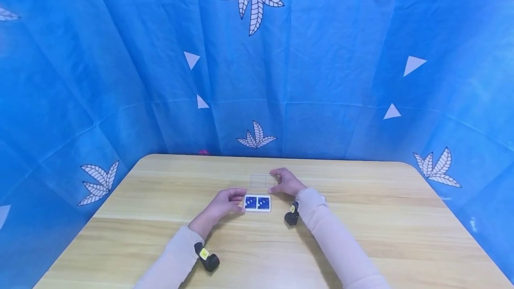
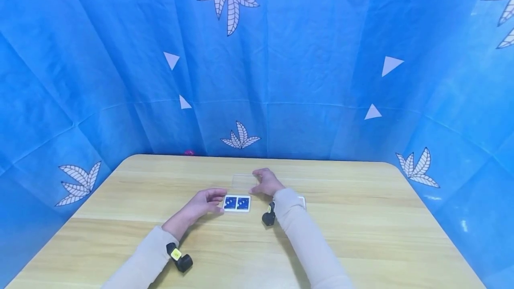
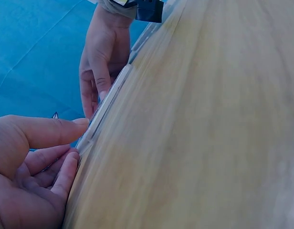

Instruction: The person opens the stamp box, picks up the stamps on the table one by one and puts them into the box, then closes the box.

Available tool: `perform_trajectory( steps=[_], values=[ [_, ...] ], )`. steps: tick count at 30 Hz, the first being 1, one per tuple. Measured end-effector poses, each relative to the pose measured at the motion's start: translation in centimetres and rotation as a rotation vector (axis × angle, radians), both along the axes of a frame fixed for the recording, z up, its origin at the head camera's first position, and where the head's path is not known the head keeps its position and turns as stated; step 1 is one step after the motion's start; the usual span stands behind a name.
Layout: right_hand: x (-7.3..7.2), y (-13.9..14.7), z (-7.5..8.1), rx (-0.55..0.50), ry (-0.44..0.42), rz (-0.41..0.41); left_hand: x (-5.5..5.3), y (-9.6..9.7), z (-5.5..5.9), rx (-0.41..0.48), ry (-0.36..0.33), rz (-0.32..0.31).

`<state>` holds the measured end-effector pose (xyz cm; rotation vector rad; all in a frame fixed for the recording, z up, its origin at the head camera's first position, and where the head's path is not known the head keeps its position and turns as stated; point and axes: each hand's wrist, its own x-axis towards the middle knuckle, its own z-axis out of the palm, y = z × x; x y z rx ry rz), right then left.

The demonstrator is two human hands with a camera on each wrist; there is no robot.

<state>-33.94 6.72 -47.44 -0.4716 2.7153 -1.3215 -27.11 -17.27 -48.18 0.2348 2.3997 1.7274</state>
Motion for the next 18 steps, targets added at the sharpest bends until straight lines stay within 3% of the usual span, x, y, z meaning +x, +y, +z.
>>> perform_trajectory(
  steps=[6,18],
  values=[
    [-0.16,-0.13,-0.27,0.038,0.013,-0.026,-0.08,0.19,-0.19,-0.013,0.012,0.005],
    [0.48,-0.24,-0.11,-0.058,-0.020,-0.071,0.28,0.30,0.24,-0.048,0.007,0.030]
  ],
)
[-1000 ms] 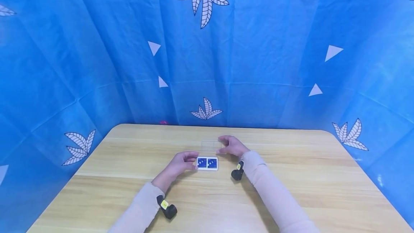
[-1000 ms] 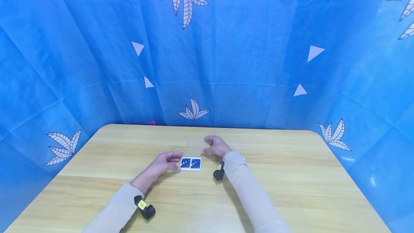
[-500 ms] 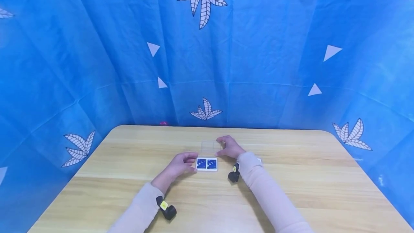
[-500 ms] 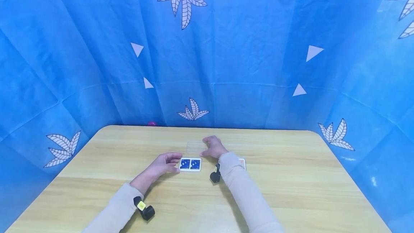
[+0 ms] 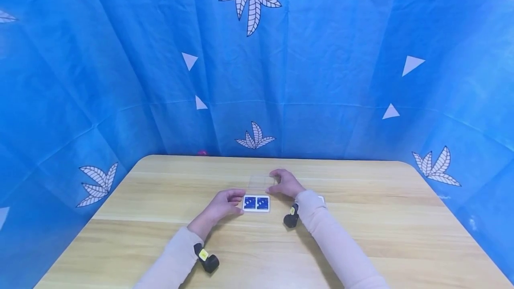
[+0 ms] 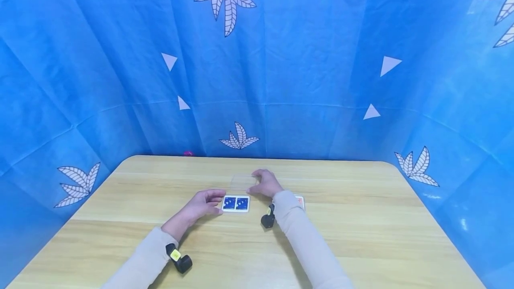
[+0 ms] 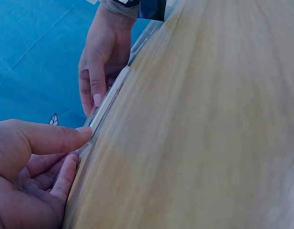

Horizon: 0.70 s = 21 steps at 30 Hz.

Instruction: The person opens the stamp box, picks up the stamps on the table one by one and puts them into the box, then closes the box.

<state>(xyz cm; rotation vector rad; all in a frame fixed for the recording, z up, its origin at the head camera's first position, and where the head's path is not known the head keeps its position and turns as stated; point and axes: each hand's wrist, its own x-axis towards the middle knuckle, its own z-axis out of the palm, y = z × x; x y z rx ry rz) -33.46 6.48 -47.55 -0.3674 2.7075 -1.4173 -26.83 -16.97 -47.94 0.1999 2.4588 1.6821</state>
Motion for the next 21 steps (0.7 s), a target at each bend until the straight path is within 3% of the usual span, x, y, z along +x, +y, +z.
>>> perform_trajectory(
  steps=[8,21],
  values=[
    [0.2,0.3,0.1,-0.043,-0.012,-0.018,-0.3,0.1,-0.3,0.010,0.007,0.004],
    [1.0,1.0,0.4,-0.026,0.004,-0.004,-0.4,0.0,-0.4,0.018,0.025,-0.002]
  ],
)
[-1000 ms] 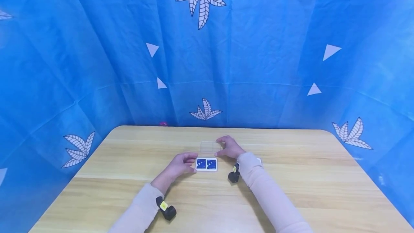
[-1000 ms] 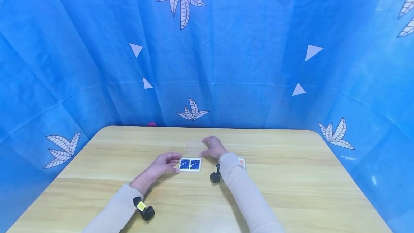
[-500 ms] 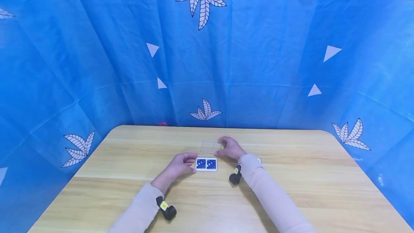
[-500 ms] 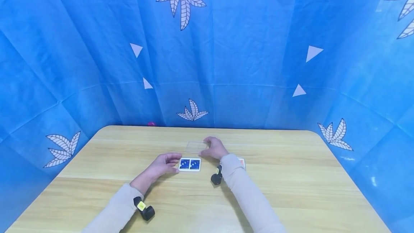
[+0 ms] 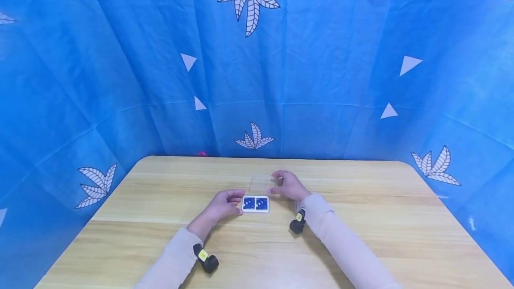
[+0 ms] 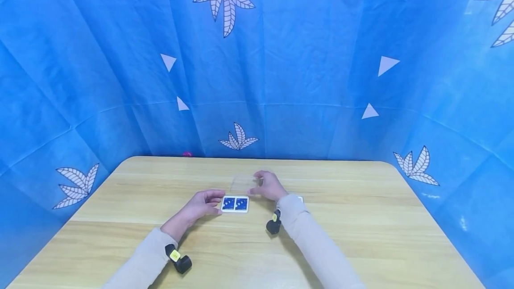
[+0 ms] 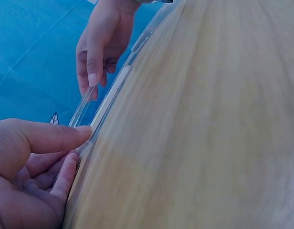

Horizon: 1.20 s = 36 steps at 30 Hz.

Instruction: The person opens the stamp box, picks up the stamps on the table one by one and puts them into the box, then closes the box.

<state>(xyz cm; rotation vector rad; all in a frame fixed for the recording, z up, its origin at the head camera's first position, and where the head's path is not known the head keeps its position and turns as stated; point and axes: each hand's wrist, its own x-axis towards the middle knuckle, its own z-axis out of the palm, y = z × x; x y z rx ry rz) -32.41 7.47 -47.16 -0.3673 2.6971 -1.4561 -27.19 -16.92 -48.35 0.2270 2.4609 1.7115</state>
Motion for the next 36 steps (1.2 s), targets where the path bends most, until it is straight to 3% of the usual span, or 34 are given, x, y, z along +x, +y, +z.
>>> perform_trajectory(
  steps=[14,23,36],
  values=[
    [2.5,1.1,0.6,0.006,0.037,0.044,0.1,-0.2,0.0,0.021,-0.023,-0.001],
    [3.9,1.6,0.6,-0.001,-0.015,0.051,0.1,-0.1,0.1,0.017,-0.021,0.014],
    [4.8,0.8,0.3,0.056,0.083,0.151,0.0,-0.1,-0.2,-0.005,-0.006,0.017]
  ],
)
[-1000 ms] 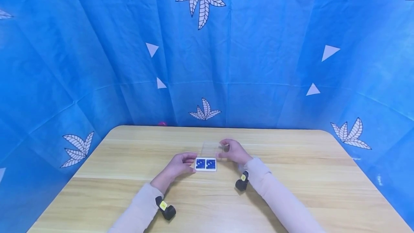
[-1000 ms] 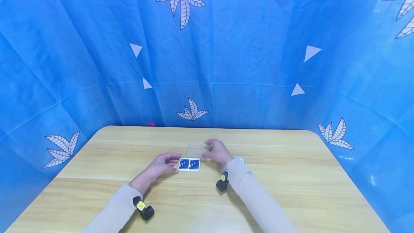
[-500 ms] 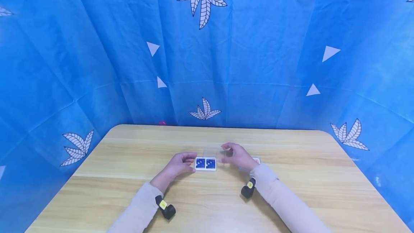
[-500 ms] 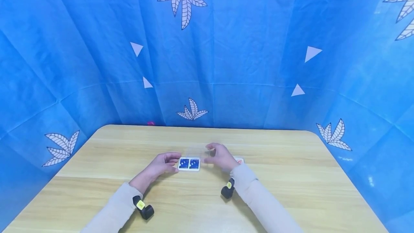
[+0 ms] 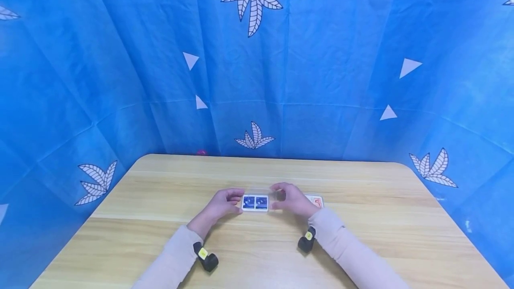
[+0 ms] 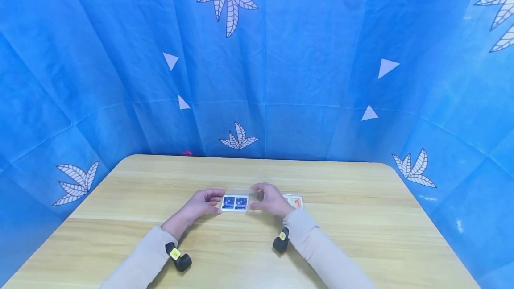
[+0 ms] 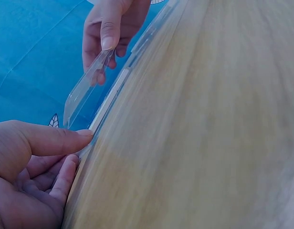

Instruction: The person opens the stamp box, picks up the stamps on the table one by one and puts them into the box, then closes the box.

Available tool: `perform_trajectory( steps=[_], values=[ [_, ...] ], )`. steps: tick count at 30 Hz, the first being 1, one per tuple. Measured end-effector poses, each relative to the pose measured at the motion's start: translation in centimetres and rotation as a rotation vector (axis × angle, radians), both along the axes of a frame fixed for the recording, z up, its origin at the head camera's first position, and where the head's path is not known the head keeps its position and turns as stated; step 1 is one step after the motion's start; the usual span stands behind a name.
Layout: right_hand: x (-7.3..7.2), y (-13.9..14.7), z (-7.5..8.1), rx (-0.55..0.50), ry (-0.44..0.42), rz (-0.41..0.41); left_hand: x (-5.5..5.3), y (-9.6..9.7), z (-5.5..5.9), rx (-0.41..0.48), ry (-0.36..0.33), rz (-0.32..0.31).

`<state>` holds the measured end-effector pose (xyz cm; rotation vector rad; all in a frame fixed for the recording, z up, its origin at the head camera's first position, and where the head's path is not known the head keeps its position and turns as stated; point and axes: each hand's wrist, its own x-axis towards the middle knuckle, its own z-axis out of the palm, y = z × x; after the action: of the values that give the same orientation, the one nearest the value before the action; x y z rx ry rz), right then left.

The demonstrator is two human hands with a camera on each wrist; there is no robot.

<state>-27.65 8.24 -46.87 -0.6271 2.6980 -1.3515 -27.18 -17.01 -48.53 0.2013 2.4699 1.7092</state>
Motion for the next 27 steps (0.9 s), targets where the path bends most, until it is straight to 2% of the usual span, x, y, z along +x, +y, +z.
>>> perform_trajectory(
  steps=[9,19,27],
  values=[
    [0.2,-1.1,-0.6,-0.043,0.000,0.025,0.0,0.1,0.1,0.003,0.000,0.007],
    [0.8,-2.3,-0.8,-0.064,0.001,-0.017,0.2,0.0,0.2,0.010,0.001,0.001],
    [1.1,-2.6,-1.2,-0.083,-0.022,-0.065,-0.1,-0.1,-0.1,0.002,-0.005,0.004]
  ],
)
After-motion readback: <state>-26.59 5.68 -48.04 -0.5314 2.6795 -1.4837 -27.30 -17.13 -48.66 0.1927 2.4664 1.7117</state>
